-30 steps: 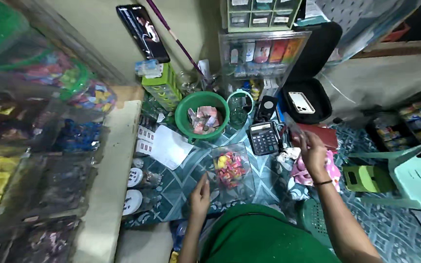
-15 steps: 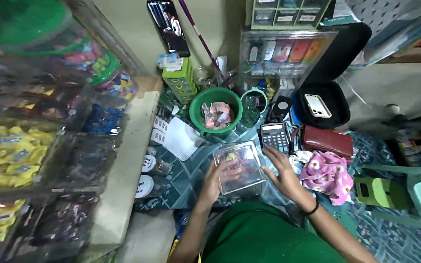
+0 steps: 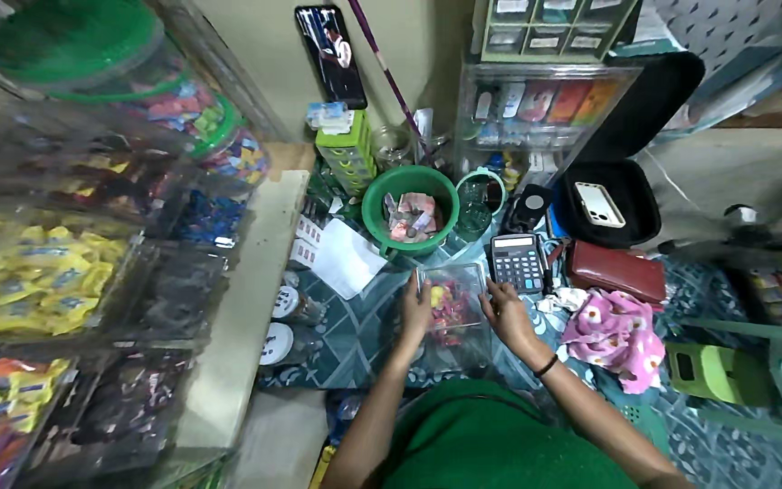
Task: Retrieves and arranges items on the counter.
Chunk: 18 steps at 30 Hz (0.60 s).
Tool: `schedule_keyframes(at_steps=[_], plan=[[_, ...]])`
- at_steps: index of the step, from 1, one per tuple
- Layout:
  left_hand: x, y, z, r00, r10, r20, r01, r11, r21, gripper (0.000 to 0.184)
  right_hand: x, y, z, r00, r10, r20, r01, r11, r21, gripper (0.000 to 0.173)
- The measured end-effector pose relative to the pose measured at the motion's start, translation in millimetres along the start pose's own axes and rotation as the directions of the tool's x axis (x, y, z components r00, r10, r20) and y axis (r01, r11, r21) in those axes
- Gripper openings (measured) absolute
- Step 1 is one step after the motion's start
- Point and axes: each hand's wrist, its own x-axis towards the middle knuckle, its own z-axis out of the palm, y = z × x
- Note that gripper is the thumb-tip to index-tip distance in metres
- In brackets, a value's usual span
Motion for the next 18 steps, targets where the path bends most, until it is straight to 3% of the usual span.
schedule_keyframes(at_steps=[8,14,18], plan=[[4.1,-6.4,3.0,0.999,-0.013,0.037,0.014,0.999,-0.039,0.049,1.4,11.7,12.0,1.0,0.007,-0.009,-0.007,1.0,0.013,0.046],[0.7,-11.2,3.5,0.999,-0.012,0.043,0.019,0.987,-0.157,0.052,0.0,21.6,17.2,0.99,0.116,0.079,-0.129,0.973,0.191,0.05],[-0.6,-11.4,3.5,0.996,-0.054,0.071,0.068,0.975,-0.214,0.055,-4.7,29.0,31.2,0.993,0.119,0.001,-0.113,0.943,0.313,0.047]])
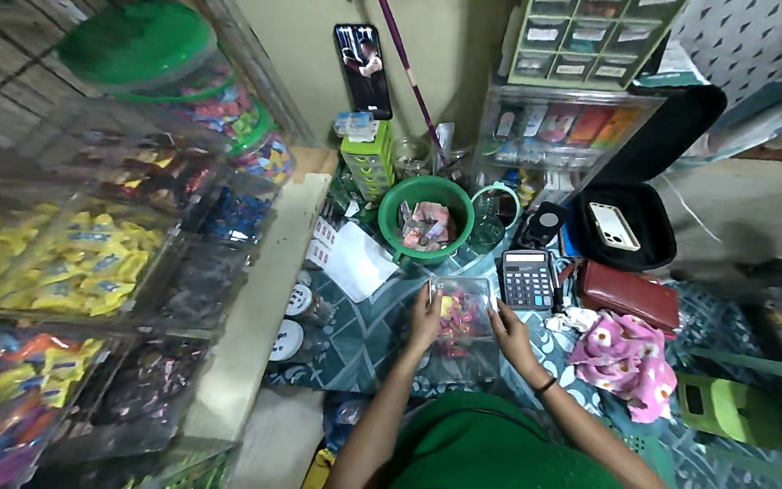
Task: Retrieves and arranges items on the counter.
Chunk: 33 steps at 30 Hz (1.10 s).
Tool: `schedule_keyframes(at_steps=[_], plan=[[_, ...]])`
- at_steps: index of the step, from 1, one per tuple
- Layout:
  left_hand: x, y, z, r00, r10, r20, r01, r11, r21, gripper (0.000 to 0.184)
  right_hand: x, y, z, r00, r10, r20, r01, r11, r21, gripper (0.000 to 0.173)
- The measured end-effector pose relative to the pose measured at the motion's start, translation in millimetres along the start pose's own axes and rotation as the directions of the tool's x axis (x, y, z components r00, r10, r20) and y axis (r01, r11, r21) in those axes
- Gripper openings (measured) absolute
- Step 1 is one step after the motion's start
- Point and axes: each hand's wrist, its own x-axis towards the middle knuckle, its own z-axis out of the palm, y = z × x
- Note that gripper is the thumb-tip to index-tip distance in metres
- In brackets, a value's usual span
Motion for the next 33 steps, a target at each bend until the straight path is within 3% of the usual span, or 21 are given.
schedule_keyframes(at_steps=[7,12,18,23,29,33], plan=[[1.2,-3.6,2.6,1.0,0.014,-0.006,-0.014,0.995,-0.098,0.055,-0.4,6.8,1.8,0.999,-0.043,-0.025,0.044,0.997,0.059,0.045],[-2.2,-6.9,1.9,0.997,-0.067,0.038,0.074,0.976,-0.203,0.06,-1.9,7.0,2.7,0.999,-0.041,-0.028,0.044,0.993,0.106,0.044],[-27.3,-15.5,-10.9,0.987,-0.138,0.086,0.154,0.962,-0.223,0.065,-15.7,7.9,-20.0,0.957,0.089,0.275,-0.13,0.983,0.133,0.059],[-60.0,-26.1,-16.3,0.949,-0.262,0.174,0.299,0.923,-0.241,0.066,-43.4,15.6,-20.0,0.904,0.174,0.39,-0.252,0.955,0.158,0.061],[-59.0,-24.0,-13.8,0.954,-0.266,0.141,0.291,0.933,-0.213,0.053,-46.9,15.4,-9.9,0.898,0.226,0.377,-0.331,0.912,0.241,0.052],[-62.1,-24.5,-13.2,0.959,-0.267,0.097,0.283,0.921,-0.267,0.049,-55.7,21.1,-10.5,0.925,0.149,0.35,-0.288,0.875,0.389,0.062]])
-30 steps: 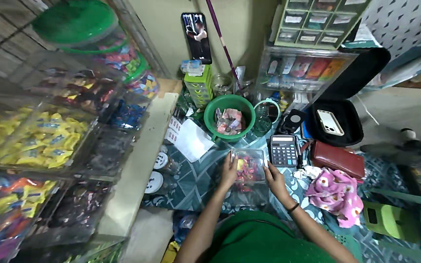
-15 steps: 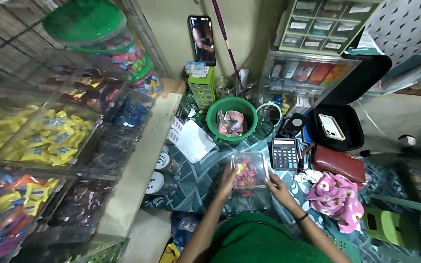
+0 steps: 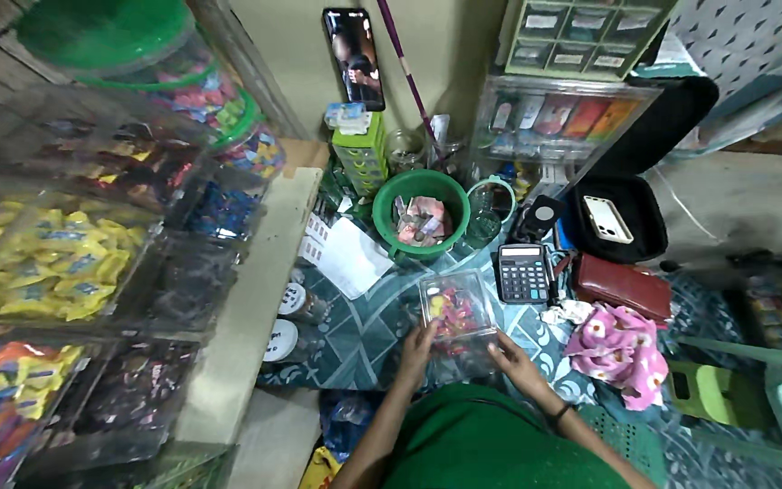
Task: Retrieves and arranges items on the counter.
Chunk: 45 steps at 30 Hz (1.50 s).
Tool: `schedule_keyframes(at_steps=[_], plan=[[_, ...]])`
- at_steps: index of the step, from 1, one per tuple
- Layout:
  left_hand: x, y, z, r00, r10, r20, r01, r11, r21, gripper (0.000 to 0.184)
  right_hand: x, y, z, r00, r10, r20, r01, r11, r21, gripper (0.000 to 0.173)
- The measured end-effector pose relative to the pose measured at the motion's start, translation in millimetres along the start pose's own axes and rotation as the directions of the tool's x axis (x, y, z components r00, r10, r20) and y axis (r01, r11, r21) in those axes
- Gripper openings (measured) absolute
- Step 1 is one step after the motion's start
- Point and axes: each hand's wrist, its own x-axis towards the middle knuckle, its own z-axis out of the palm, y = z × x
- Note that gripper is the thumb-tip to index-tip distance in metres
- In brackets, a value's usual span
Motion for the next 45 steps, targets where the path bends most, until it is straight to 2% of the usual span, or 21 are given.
schedule_keyframes(at_steps=[4,6,8,13,19,23,25,28,31,36,40,45], plan=[[-13.1,-6.8,0.1,0.996,0.006,-0.094,-0.016,0.994,-0.105,0.049,-11.7,3.7,6.1,1.0,0.003,-0.015,0.0,0.976,0.218,0.071],[-23.1,-6.5,3.5,0.99,0.023,-0.141,-0.044,0.988,-0.146,0.048,-14.8,0.2,9.6,0.997,0.013,0.072,-0.036,0.943,0.33,0.079],[-35.0,-0.8,8.6,0.982,0.029,-0.186,-0.064,0.981,-0.185,0.047,-14.0,-1.9,16.5,0.992,-0.021,0.127,-0.025,0.934,0.357,0.085],[-56.6,26.0,8.1,0.961,0.079,-0.267,-0.138,0.967,-0.213,0.048,-8.3,-25.2,28.4,0.985,-0.088,0.15,0.025,0.925,0.378,0.08],[-93.7,65.5,-6.2,0.952,0.238,-0.195,-0.281,0.93,-0.236,0.063,7.3,-99.7,26.8,0.961,-0.137,0.241,0.057,0.949,0.311,0.079],[-111.0,71.5,-26.1,0.873,0.438,-0.214,-0.483,0.838,-0.254,0.077,29.2,-160.2,32.3,0.899,-0.248,0.36,0.131,0.938,0.32,0.083],[-120.2,64.7,-37.0,0.836,0.484,-0.259,-0.538,0.817,-0.208,0.069,44.6,-193.6,39.1,0.856,-0.308,0.416,0.174,0.928,0.329,0.078],[-136.7,44.7,-49.6,0.825,0.43,-0.367,-0.512,0.843,-0.163,0.054,66.3,-247.0,53.5,0.803,-0.364,0.472,0.23,0.92,0.318,0.059],[-156.7,20.7,-56.0,0.802,0.32,-0.504,-0.477,0.852,-0.218,0.048,85.7,-301.1,73.1,0.762,-0.345,0.549,0.265,0.938,0.222,0.051],[-187.0,-17.5,-58.2,0.721,0.211,-0.66,-0.471,0.848,-0.244,0.049,109.6,-371.0,126.4,0.773,-0.279,0.57,0.224,0.96,0.166,0.035],[-204.9,-33.0,-54.4,0.681,0.158,-0.715,-0.456,0.856,-0.245,0.049,125.2,-403.4,165.4,0.726,-0.248,0.641,0.22,0.967,0.124,0.03],[-215.7,-44.8,-51.7,0.638,0.109,-0.762,-0.461,0.847,-0.265,0.047,132.5,-420.7,198.8,0.747,-0.213,0.629,0.171,0.977,0.128,0.029]])
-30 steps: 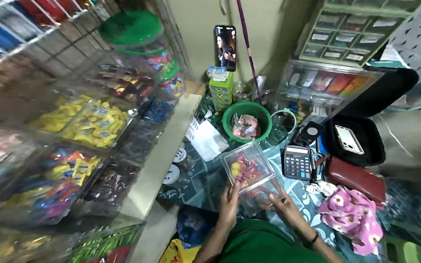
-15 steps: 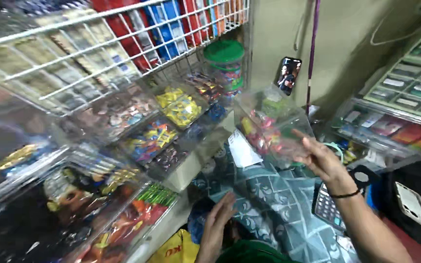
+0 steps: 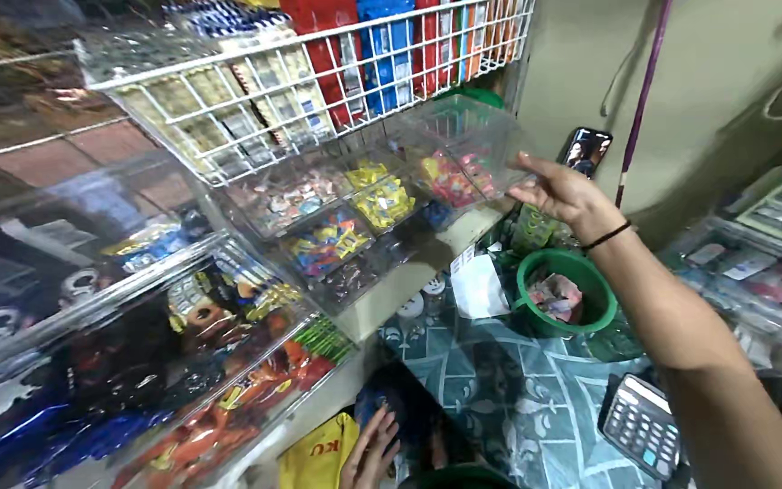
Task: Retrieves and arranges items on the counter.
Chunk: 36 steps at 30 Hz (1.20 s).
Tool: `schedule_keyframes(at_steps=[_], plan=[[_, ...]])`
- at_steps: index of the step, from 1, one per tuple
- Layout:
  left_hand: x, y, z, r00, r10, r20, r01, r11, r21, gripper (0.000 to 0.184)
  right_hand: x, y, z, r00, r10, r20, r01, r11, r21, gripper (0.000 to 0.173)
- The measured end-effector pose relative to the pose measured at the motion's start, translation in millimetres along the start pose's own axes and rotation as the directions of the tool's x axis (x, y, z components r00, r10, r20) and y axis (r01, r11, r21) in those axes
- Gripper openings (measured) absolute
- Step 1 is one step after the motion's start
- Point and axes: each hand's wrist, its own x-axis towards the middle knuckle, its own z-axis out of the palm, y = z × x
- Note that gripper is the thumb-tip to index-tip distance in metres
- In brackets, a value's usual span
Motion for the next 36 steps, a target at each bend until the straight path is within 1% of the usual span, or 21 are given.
schedule_keyframes(at_steps=[6,10,15,17,19,23,25,29,33,36], plan=[[-5.4,-3.8,-9.5,0.998,0.01,-0.058,-0.009,1.0,0.005,0.044,23.5,6.5,9.8,0.999,-0.027,0.033,0.027,1.0,0.001,0.027],[-5.1,-6.2,-12.5,0.997,-0.002,-0.075,0.002,1.0,0.0,0.044,29.4,15.1,22.1,0.998,-0.018,0.065,0.015,0.999,0.049,0.03],[2.0,-5.1,-10.5,0.997,-0.015,-0.072,0.016,1.0,0.011,0.043,25.1,12.9,36.3,0.993,-0.008,0.119,0.005,1.0,0.024,0.029],[5.9,-4.8,-10.0,0.999,-0.001,-0.046,0.003,0.999,0.034,0.043,25.3,14.4,32.5,0.991,-0.015,0.132,0.013,1.0,0.017,0.027],[8.5,-3.1,-9.3,0.999,0.014,-0.031,-0.013,0.999,0.042,0.043,27.5,16.3,26.0,0.991,-0.033,0.127,0.033,0.999,0.005,0.029],[11.5,-3.2,-9.6,1.0,0.006,-0.031,-0.004,0.999,0.048,0.042,33.0,15.1,17.4,0.998,-0.05,0.046,0.05,0.999,-0.011,0.031],[12.9,-4.4,-9.8,0.999,-0.013,-0.029,0.014,0.999,0.05,0.042,37.2,13.8,14.2,0.998,-0.051,0.029,0.052,0.998,-0.02,0.034],[13.6,-5.6,-10.6,0.999,-0.024,-0.035,0.026,0.999,0.034,0.042,40.2,14.5,9.0,0.995,-0.073,0.067,0.076,0.996,-0.046,0.036],[14.6,-7.5,-14.6,0.997,-0.043,-0.065,0.044,0.999,0.023,0.043,47.7,18.0,2.2,0.994,-0.099,0.044,0.099,0.995,0.001,0.031],[15.5,-10.1,-18.4,0.995,-0.056,-0.082,0.058,0.998,0.023,0.043,53.3,15.6,-1.1,0.993,-0.102,0.055,0.102,0.995,-0.006,0.03]])
